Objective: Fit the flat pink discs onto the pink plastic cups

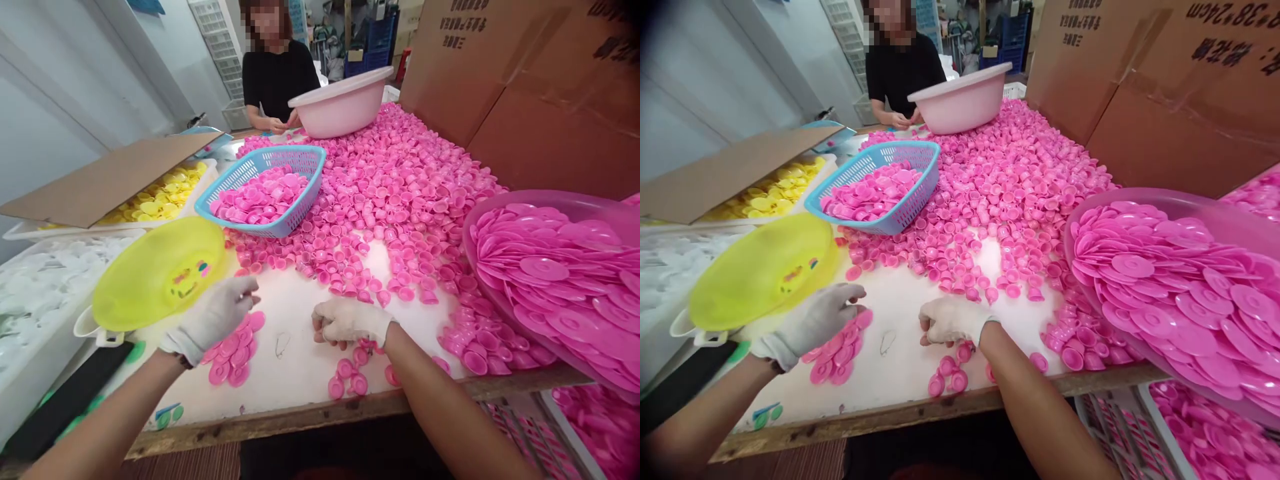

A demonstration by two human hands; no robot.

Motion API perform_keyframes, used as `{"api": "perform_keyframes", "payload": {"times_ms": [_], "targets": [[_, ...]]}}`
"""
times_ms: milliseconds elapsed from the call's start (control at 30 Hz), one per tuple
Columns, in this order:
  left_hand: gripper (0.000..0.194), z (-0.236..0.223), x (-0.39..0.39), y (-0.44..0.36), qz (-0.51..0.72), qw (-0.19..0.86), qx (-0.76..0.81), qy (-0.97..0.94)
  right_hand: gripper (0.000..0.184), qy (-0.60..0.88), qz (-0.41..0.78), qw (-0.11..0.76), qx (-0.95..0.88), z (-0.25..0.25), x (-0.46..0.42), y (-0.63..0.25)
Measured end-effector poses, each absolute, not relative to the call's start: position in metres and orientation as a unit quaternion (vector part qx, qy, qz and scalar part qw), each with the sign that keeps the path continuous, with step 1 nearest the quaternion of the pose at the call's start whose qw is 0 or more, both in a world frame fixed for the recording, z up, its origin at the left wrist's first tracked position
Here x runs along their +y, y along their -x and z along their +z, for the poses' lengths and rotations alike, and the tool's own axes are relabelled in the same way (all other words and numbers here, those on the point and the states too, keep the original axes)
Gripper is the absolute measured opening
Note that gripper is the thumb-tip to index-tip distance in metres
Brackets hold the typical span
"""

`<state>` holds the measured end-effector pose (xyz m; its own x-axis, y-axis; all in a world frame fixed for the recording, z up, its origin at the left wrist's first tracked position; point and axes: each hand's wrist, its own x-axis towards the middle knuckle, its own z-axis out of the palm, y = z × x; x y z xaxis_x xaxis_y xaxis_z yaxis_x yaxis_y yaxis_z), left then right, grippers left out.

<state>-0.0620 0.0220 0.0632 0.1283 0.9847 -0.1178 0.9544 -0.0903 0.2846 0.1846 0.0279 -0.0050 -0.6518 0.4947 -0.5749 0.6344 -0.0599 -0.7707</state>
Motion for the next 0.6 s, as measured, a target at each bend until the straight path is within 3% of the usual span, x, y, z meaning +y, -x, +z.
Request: {"api": "perform_keyframes", "payload": {"times_ms": [133,233,333,433,600], "targets": [[0.017,0.011,0.009,0.069,-0.064,0.118,0.624,-0.769,0.031,-0.405,-0.442,0.133,0.789,0.010,0.022,-0.196],[0.016,0.000,0.010,0.073,-0.044,0.107,0.630,-0.768,0.034,-0.395,-0.369,0.177,0.823,0.015,0.018,-0.194],[0.007,0.002,0.012,0.071,0.005,0.115,0.637,-0.762,0.033,-0.402,-0.370,0.175,0.819,0.016,0.017,-0.190],[0.007,0.007,0.008,0.057,0.088,0.178,0.657,-0.728,0.023,-0.411,-0.390,0.118,0.816,0.017,0.020,-0.186],[0.023,0.016,-0.010,0.021,0.242,0.502,0.633,-0.537,0.010,-0.459,-0.395,-0.094,0.790,0.008,0.023,-0.179]]}}
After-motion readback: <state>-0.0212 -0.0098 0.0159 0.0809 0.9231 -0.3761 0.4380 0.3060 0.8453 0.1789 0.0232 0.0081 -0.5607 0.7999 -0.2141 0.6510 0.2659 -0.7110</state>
